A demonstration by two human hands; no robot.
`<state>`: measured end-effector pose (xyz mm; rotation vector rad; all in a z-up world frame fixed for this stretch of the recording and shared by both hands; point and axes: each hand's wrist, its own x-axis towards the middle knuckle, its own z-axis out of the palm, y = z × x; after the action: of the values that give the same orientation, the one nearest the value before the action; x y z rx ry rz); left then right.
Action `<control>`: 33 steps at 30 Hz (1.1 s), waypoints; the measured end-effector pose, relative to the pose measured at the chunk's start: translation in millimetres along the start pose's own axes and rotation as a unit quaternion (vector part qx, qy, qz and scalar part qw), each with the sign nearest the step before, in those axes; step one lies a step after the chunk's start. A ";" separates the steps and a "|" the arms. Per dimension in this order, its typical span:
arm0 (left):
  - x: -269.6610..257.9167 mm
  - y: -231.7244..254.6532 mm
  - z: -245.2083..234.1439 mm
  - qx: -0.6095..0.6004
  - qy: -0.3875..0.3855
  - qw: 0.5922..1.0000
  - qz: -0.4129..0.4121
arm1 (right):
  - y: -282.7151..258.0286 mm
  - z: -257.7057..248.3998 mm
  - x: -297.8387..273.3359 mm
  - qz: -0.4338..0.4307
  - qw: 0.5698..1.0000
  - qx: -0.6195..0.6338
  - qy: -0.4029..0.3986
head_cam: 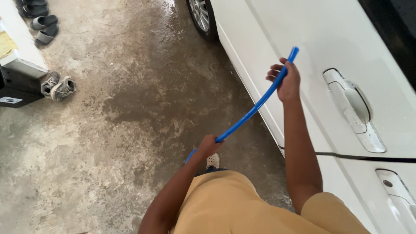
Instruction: The person rinses a white car with a blue hose, then uses a yellow cloth in a black bucket to wipe the car's side. The person moves around the vehicle, spraying water and wiping the surface.
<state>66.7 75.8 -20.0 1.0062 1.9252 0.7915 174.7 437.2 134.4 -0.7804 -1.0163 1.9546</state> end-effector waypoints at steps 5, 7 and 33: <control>26.1 42.4 -3.1 0.000 0.009 0.999 0.035 | 17.7 41.7 -28.9 0.022 0.997 -0.073 -0.011; 34.3 50.4 -3.3 -0.005 0.015 1.000 0.019 | 36.1 58.0 -45.7 0.036 0.994 -0.099 -0.025; 123.3 -66.0 -43.5 -0.065 0.043 0.993 0.084 | 36.3 124.3 -9.9 -0.034 0.996 -0.065 0.054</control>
<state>-38.4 143.0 -96.8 1.0796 1.8521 1.0575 69.1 368.6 165.9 -0.9003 -1.0984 1.7829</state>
